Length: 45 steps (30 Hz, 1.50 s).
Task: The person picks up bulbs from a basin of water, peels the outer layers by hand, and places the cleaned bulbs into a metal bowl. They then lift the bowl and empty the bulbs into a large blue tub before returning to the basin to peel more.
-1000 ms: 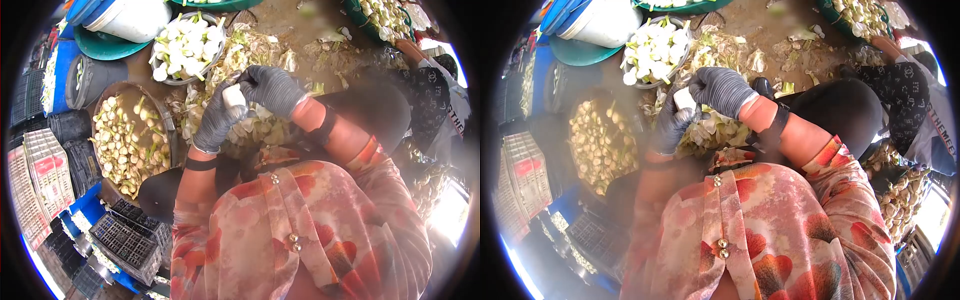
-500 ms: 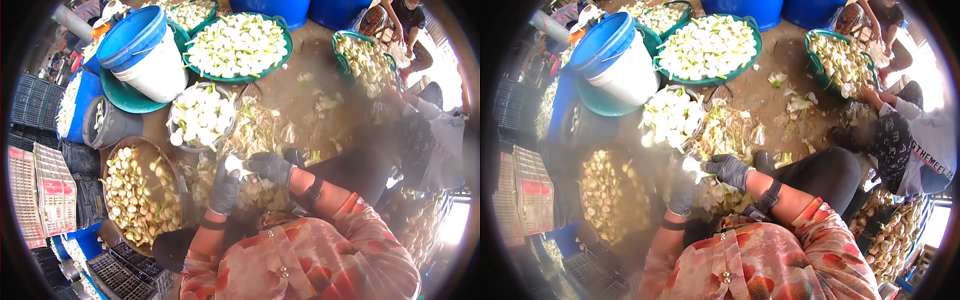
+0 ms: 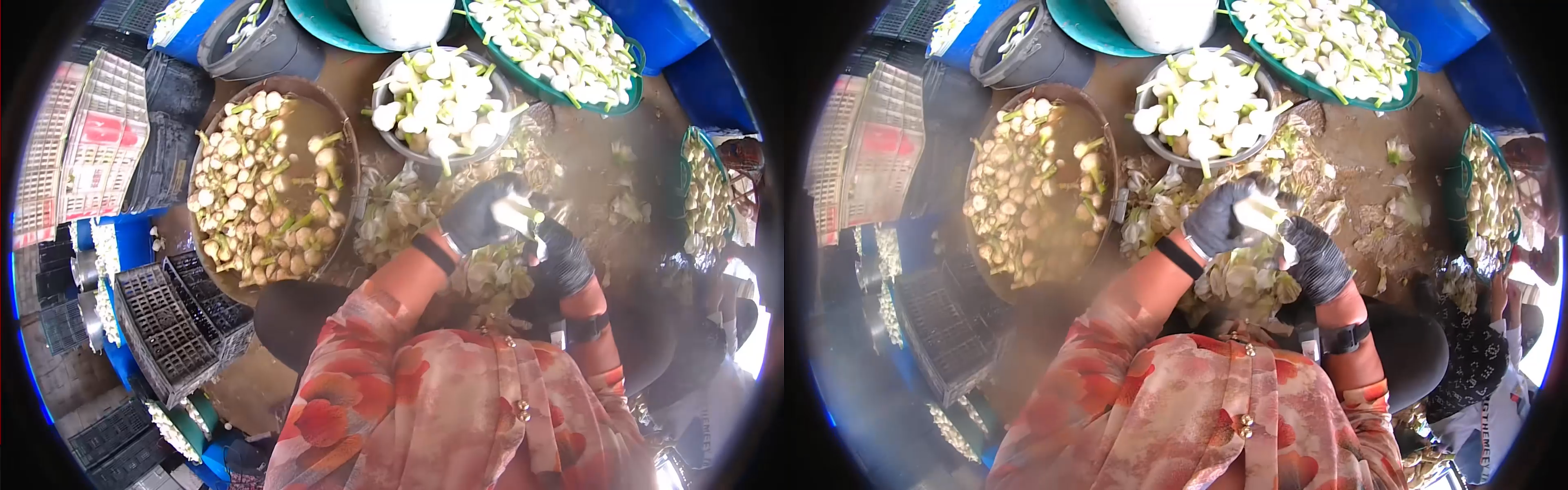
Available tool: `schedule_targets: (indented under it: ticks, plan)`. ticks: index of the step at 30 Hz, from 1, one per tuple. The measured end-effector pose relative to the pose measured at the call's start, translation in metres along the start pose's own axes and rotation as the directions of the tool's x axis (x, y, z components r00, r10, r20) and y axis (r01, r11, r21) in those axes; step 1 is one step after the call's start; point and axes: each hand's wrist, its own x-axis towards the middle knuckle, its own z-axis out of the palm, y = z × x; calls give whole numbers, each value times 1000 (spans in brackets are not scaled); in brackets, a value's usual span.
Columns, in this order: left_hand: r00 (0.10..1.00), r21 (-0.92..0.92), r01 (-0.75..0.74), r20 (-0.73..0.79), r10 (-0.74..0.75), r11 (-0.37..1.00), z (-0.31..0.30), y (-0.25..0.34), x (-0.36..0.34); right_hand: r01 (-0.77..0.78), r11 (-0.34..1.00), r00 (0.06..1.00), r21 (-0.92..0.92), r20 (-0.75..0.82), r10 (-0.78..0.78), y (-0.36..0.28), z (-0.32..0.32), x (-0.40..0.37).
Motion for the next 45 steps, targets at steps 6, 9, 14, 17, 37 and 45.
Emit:
schedule_targets:
  ticks: [6,9,14,17,37,45]
  plan:
    - [993,445,23,-114,31,895,-64,17,-7,102,512,987,-853,23,-157,66,18,11]
    - [997,75,-30,-75,35,997,-54,39,12,-77,427,877,-901,143,459,40,18,29]
    - [926,249,-235,-236,294,940,-20,107,132,-169,732,863,-660,260,433,58,50,29]
    - [960,462,-271,69,270,845,11,164,156,-239,766,767,-597,368,526,43,48,38]
    - [435,463,870,-555,709,-171,-290,271,-138,-217,634,712,-742,323,623,8,46,39]
    - [415,298,908,-541,731,-295,-290,221,-176,-365,625,798,-690,113,591,-12,42,25]
